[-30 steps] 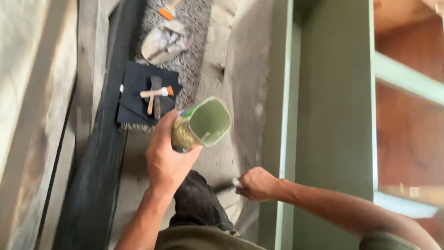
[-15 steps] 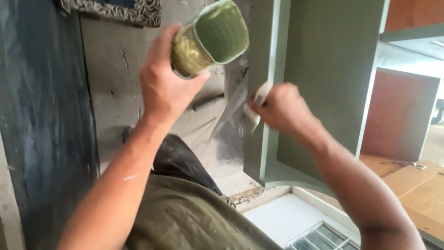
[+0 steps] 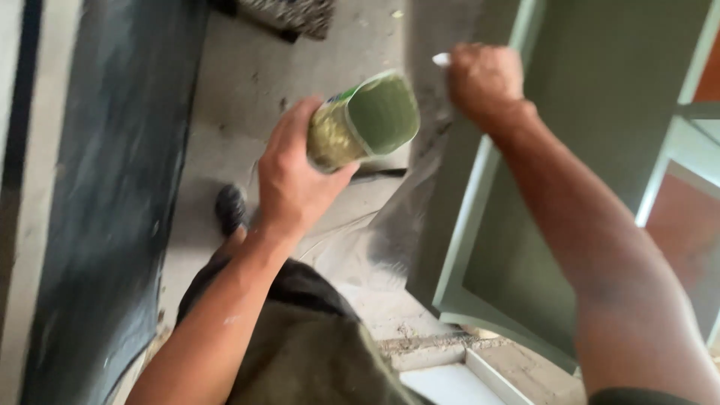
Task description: The person paints the interior and exterior surfaces of a wooden cabinet using a paintbrush and a container of green paint. They repeatedly dip the brush into the container and apply paint to the cabinet's shelves, sides, and edges.
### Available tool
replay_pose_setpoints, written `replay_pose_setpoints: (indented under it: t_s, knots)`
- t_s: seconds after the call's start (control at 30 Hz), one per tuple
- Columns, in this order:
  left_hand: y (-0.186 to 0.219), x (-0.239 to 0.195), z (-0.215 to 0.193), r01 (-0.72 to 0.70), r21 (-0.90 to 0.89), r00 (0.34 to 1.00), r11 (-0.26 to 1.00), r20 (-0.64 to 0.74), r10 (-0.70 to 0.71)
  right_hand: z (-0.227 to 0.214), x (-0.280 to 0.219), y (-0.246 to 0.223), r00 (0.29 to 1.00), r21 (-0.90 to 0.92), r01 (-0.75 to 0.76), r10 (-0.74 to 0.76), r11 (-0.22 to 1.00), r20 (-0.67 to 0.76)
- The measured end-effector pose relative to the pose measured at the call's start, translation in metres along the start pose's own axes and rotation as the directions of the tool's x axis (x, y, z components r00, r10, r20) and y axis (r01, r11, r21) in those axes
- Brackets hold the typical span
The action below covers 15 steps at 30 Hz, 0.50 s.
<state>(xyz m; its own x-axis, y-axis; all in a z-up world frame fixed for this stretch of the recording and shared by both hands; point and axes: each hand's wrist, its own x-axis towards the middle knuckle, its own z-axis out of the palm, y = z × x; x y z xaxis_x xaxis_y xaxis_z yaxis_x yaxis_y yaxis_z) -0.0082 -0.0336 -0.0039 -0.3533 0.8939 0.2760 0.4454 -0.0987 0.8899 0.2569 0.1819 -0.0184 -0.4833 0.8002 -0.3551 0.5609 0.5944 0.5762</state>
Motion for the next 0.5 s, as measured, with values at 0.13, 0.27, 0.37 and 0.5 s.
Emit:
replay_pose_setpoints:
  t_s: [0.13, 0.27, 0.37, 0.5]
  knots:
    - [-0.007, -0.014, -0.011, 0.07, -0.021, 0.997, 0.997, -0.038, -0.07, -0.066, -0.064, -0.054, 0.949, 0.383, -0.122, -0.006, 0.915, 0.315]
    - [-0.005, -0.029, -0.019, 0.06, -0.026, 0.995, 0.998, -0.085, -0.062, -0.02, -0.131, -0.128, 0.812, 0.676, -0.235, -0.241, 0.698, 0.531]
    - [-0.004, -0.048, -0.009, 0.122, -0.058, 0.981, 0.991, -0.147, -0.129, 0.194, -0.072, -0.056, 0.83, -0.206, 0.276, -0.341, 0.939, -0.441]
    - [0.004, -0.074, -0.018, 0.071, 0.029, 0.997, 0.997, -0.015, -0.071, -0.034, -0.017, 0.009, 0.954, -0.032, -0.102, 0.107, 0.994, 0.28]
